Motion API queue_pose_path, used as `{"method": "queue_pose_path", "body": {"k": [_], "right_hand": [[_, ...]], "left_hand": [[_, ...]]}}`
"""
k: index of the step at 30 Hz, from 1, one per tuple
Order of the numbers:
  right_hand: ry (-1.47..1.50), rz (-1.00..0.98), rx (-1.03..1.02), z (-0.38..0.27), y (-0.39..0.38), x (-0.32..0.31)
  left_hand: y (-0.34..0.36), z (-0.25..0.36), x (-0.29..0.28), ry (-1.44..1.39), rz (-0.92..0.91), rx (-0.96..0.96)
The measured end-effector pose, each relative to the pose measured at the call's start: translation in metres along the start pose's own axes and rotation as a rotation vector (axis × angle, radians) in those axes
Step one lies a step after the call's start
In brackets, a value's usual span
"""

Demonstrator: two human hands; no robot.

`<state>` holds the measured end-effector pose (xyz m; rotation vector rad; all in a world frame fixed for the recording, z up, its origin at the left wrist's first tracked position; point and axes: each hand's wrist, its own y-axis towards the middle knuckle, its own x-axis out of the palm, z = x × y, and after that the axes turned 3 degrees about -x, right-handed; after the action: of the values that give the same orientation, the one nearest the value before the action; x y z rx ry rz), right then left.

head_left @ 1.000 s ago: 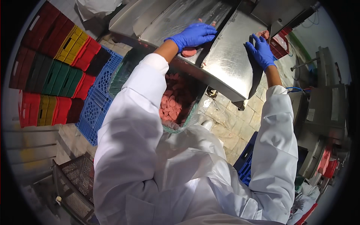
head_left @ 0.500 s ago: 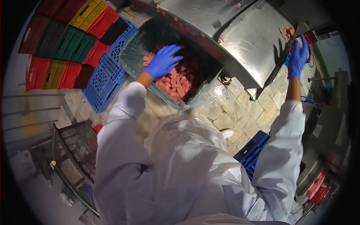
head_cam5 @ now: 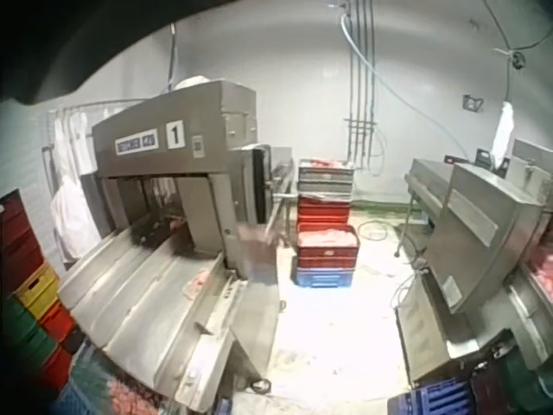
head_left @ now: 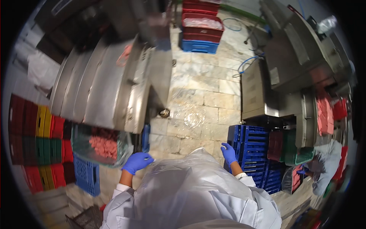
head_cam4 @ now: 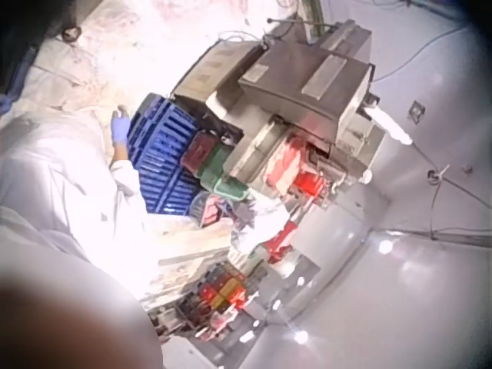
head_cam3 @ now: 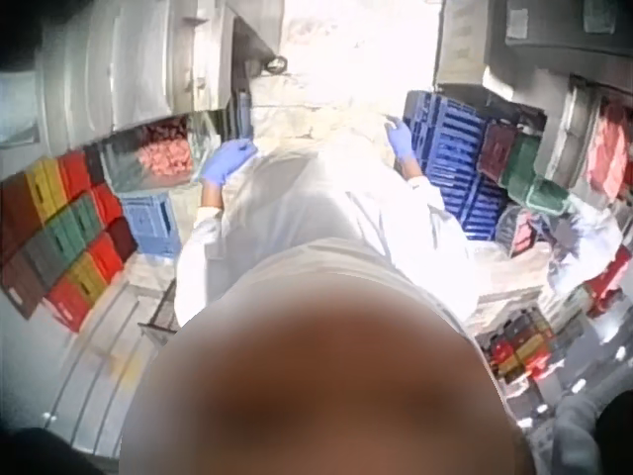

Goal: The person operates a meat slicing machine in a food processing facility. They place long logs of processed meat into the machine, which slices them into round pieces. The person then collects the sliced meat from the output tray and transfers it into plastic-lined crates for storage.

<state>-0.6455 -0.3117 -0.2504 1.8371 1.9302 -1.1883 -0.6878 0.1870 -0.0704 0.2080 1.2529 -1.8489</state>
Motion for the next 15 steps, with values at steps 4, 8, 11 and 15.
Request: {"method": "queue_pose_path", "body": {"k": [4, 8, 11, 15], "right_hand": [[0.004, -0.127, -0.037, -0.036, 0.055, -0.073], [0.053, -0.028, -0.233, -0.060, 0.130, -0.094], [-0.011, -0.168, -0.329, -0.097, 0.182, -0.099], [-0.116, -0.314, -0.480, -0.151, 0.258, -0.124]], "left_hand": [[0.079, 0.110, -0.002, 0.028, 0.157, 0.318], [0.127, 0.176, -0.026, 0.080, 0.176, 0.367], [0.175, 0.196, -0.044, 0.107, 0.221, 0.356], [0.257, 0.224, -0.085, 0.041, 0.221, 0.349]]}}
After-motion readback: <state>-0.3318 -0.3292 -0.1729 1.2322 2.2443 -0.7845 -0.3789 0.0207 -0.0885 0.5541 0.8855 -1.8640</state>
